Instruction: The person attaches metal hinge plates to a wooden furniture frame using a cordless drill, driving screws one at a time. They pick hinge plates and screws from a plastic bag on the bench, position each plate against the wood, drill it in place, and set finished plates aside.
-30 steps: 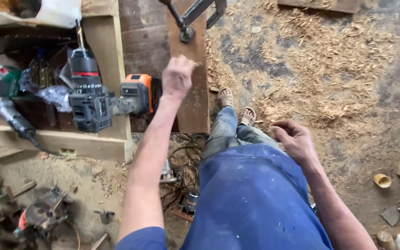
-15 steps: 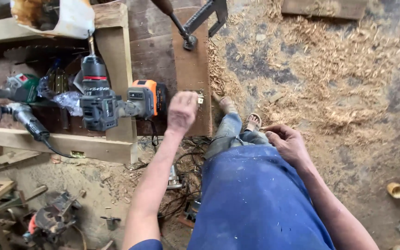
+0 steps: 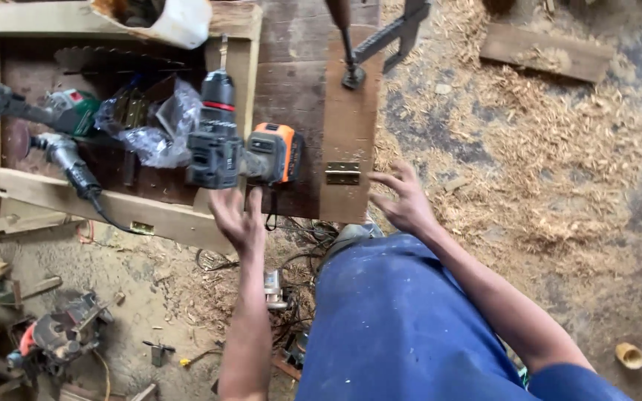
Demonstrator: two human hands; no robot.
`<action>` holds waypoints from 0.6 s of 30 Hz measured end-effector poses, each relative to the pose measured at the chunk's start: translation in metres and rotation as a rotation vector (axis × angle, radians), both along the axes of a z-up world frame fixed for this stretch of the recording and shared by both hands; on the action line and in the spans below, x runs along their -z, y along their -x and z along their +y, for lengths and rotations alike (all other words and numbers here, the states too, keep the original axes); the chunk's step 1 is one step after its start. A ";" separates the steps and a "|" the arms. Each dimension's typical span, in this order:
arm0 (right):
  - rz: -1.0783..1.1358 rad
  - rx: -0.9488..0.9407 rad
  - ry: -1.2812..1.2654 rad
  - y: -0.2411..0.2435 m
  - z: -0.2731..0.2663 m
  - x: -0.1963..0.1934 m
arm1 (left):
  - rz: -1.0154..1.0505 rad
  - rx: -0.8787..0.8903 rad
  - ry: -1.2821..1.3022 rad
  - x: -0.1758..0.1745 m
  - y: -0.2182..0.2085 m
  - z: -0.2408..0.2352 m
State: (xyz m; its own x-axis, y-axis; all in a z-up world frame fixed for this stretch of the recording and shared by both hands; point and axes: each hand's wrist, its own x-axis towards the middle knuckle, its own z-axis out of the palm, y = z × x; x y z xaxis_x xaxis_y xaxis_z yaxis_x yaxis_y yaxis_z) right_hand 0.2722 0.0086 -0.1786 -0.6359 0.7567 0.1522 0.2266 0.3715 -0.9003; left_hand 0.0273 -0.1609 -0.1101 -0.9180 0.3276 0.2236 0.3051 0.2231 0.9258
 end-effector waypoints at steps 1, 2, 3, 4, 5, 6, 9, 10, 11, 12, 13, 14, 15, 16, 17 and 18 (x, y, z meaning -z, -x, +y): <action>-0.057 -0.007 0.021 0.021 0.000 -0.005 | 0.104 0.092 -0.023 -0.014 0.009 0.016; -0.114 -0.013 0.041 0.043 0.000 -0.010 | 0.209 0.183 -0.043 -0.028 0.018 0.032; -0.110 -0.019 0.035 0.051 0.001 0.004 | 0.214 0.177 -0.048 0.002 0.037 0.034; -0.103 0.007 -0.042 0.060 0.002 0.018 | 0.260 0.242 -0.043 0.033 0.056 0.038; -0.097 0.039 -0.116 0.069 0.003 0.032 | 0.305 0.315 -0.037 0.063 0.076 0.042; -0.093 0.041 -0.119 0.072 0.001 0.034 | 0.309 0.316 -0.039 0.064 0.090 0.040; -0.085 0.112 -0.063 0.065 -0.009 0.039 | -0.328 0.954 -0.474 0.053 0.103 0.048; -0.115 0.128 0.033 0.062 -0.014 0.038 | -0.060 0.755 -0.301 0.034 0.095 0.053; -0.143 0.150 0.131 0.059 -0.017 0.036 | 0.203 0.553 -0.127 0.014 0.088 0.060; -0.148 0.167 0.136 0.057 -0.018 0.045 | 0.195 0.570 -0.126 0.020 0.085 0.056; -0.143 0.193 0.139 0.056 -0.021 0.054 | 0.332 0.560 -0.001 0.025 0.082 0.047; -0.137 0.220 0.141 0.054 -0.022 0.063 | 0.469 0.549 0.124 0.029 0.079 0.041; -0.140 0.241 0.159 0.054 -0.026 0.055 | 0.464 0.575 0.134 0.000 0.069 0.032; -0.127 0.282 0.275 0.053 -0.027 0.047 | 0.287 0.630 0.048 -0.030 0.059 0.025; -0.115 0.318 0.387 0.051 -0.025 0.039 | 0.105 0.672 -0.036 -0.059 0.047 0.020; -0.118 0.334 0.401 0.054 -0.022 0.031 | 0.096 0.689 -0.025 -0.063 0.044 0.008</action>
